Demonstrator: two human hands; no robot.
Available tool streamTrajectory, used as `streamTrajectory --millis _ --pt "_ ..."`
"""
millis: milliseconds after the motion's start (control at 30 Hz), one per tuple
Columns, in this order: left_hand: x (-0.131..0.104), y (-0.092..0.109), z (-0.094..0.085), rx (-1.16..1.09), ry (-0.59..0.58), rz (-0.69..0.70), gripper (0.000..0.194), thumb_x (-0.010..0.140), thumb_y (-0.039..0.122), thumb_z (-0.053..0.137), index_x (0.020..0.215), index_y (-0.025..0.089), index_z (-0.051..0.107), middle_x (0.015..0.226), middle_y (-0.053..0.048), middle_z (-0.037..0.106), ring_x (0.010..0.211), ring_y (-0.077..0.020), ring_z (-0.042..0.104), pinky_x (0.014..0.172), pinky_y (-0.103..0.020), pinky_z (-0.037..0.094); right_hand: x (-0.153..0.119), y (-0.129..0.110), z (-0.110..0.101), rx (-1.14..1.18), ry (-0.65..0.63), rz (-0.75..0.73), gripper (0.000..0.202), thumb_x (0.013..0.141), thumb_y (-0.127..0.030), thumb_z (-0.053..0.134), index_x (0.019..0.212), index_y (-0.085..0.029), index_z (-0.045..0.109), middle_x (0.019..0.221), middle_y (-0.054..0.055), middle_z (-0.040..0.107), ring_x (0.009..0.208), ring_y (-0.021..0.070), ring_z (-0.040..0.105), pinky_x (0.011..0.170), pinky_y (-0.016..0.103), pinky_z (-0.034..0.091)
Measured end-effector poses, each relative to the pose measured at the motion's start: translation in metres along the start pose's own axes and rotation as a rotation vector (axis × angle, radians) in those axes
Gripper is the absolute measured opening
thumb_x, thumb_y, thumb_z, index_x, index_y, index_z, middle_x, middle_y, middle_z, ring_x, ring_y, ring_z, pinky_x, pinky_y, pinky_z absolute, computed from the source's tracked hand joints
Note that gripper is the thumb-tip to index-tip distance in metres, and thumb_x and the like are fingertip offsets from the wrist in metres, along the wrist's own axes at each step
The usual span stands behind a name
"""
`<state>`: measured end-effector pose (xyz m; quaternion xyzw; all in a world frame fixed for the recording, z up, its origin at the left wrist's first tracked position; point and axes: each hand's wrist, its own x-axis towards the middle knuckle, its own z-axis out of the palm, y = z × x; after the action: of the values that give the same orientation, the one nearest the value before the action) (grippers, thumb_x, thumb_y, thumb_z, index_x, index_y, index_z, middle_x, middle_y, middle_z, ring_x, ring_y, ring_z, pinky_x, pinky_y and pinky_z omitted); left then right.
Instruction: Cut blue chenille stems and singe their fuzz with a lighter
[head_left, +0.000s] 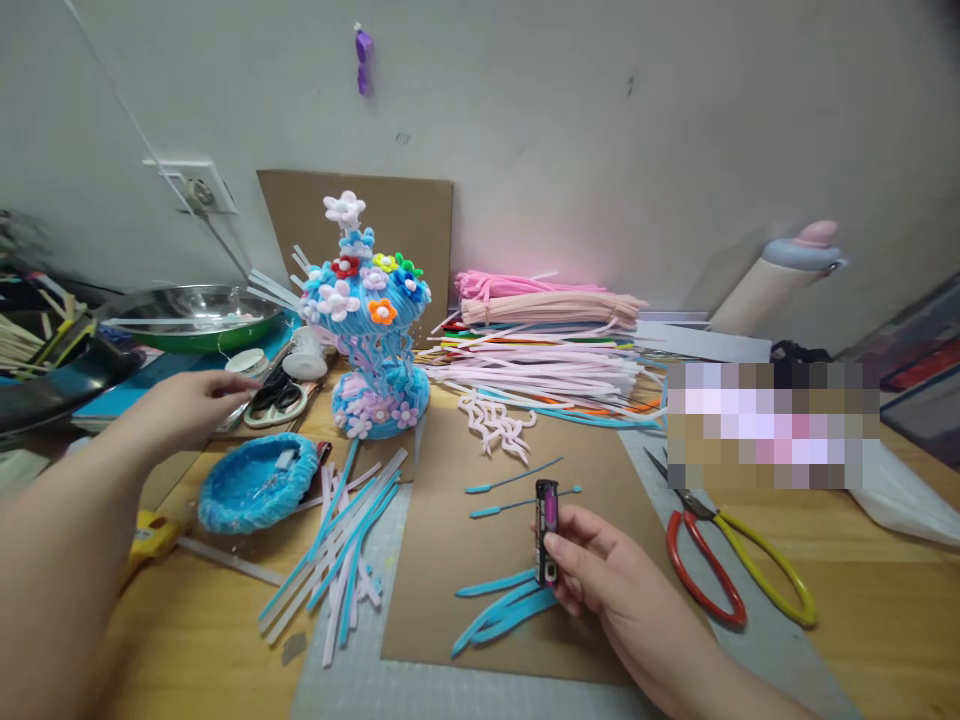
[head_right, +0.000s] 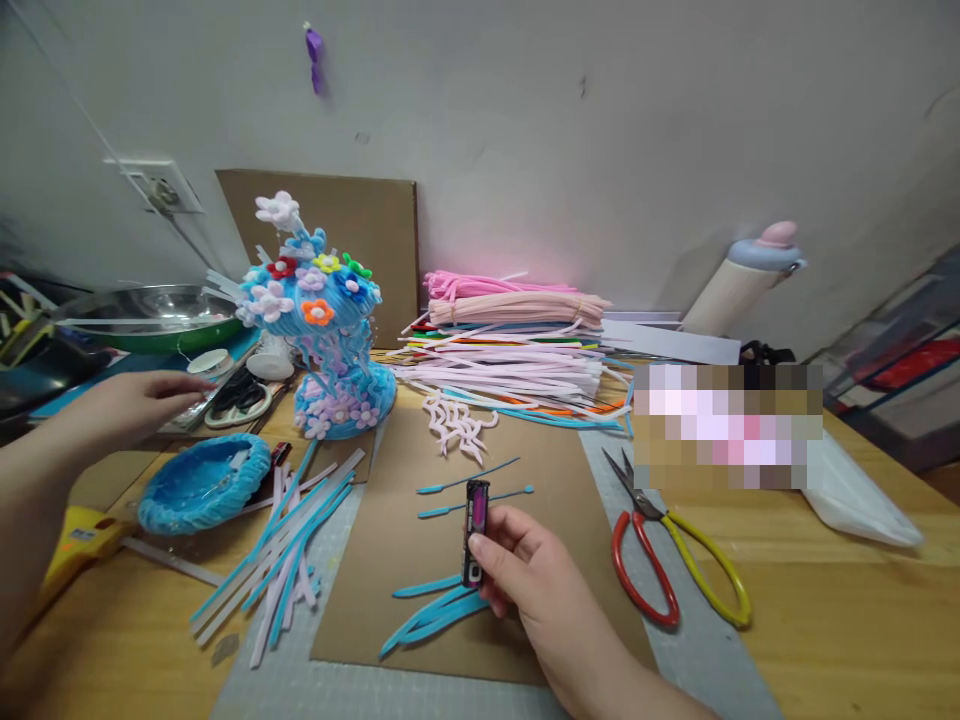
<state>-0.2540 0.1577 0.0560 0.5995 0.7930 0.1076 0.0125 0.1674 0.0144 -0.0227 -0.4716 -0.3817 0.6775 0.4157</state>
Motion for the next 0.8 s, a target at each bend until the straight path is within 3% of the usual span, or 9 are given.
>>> streamTrajectory --millis 67,133,233,333,400,533,667,800 --pt "0.010 0.015 0.004 0.058 0.023 0.030 0.051 0.071 0.049 0.050 0.112 0.021 0.061 0.099 -0.005 0.069 0.084 -0.0250 0.063 0.075 -0.033 0.048 0.000 0.000 0.000 0.002 -0.002 0.001 0.025 0.079 -0.040 0.062 0.089 -0.017 0.059 0.069 -0.002 0.050 0.054 0.0065 0.040 0.047 0.019 0.032" --pt "0.022 0.030 0.012 0.110 0.055 0.056 0.061 0.070 0.053 0.051 0.121 0.018 0.052 0.113 -0.010 0.063 0.098 -0.0286 0.059 0.080 -0.035 0.046 0.000 0.000 0.000 0.003 0.002 -0.003 0.025 0.079 -0.040 0.062 0.088 -0.017 0.059 0.069 -0.002 0.049 0.054 0.0066 0.041 0.047 0.019 0.033" --pt "0.037 0.049 0.027 0.193 0.074 0.041 0.076 0.062 0.064 0.056 0.118 0.013 0.052 0.110 -0.019 0.062 0.102 -0.0390 0.055 0.079 -0.046 0.045 0.000 0.000 -0.001 -0.005 0.012 -0.010 0.025 0.079 -0.040 0.062 0.089 -0.017 0.059 0.070 -0.002 0.050 0.054 0.0068 0.041 0.047 0.019 0.033" --pt "0.046 0.060 0.041 0.252 0.100 0.015 0.083 0.060 0.067 0.058 0.115 0.005 0.051 0.110 -0.026 0.059 0.107 -0.0429 0.050 0.081 -0.051 0.043 0.000 0.000 -0.002 -0.004 0.011 -0.024 0.025 0.079 -0.040 0.062 0.088 -0.017 0.059 0.070 -0.002 0.049 0.055 0.0071 0.042 0.047 0.019 0.033" --pt "0.051 0.063 0.048 0.273 0.100 -0.007 0.073 0.069 0.061 0.057 0.116 0.007 0.050 0.113 -0.022 0.057 0.107 -0.0371 0.051 0.082 -0.050 0.044 0.001 0.000 -0.002 -0.002 0.013 -0.026 0.025 0.079 -0.040 0.062 0.087 -0.017 0.060 0.069 -0.002 0.049 0.055 0.0070 0.041 0.047 0.019 0.033" --pt "0.060 0.058 0.052 0.275 0.058 -0.054 0.036 0.086 0.035 0.052 0.116 0.016 0.052 0.114 -0.009 0.057 0.095 -0.0212 0.058 0.078 -0.042 0.050 0.003 -0.001 -0.003 0.011 0.035 -0.023 0.026 0.078 -0.040 0.063 0.089 -0.017 0.060 0.070 -0.002 0.050 0.053 0.0064 0.041 0.047 0.019 0.033" --pt "0.067 0.048 0.042 0.274 0.051 -0.012 0.033 0.085 0.031 0.053 0.114 0.016 0.053 0.113 -0.009 0.057 0.094 -0.0207 0.059 0.077 -0.041 0.051 0.004 -0.001 -0.003 0.003 0.036 -0.028 0.026 0.077 -0.041 0.064 0.087 -0.017 0.060 0.070 -0.002 0.050 0.053 0.0066 0.041 0.047 0.019 0.034" --pt "0.070 0.038 0.017 0.292 0.125 0.047 0.033 0.085 0.034 0.053 0.112 0.015 0.054 0.110 -0.008 0.059 0.093 -0.0208 0.059 0.078 -0.042 0.049 0.003 -0.001 -0.003 -0.014 0.041 -0.018 0.027 0.077 -0.041 0.063 0.087 -0.017 0.060 0.069 -0.002 0.049 0.054 0.0074 0.042 0.047 0.020 0.033"
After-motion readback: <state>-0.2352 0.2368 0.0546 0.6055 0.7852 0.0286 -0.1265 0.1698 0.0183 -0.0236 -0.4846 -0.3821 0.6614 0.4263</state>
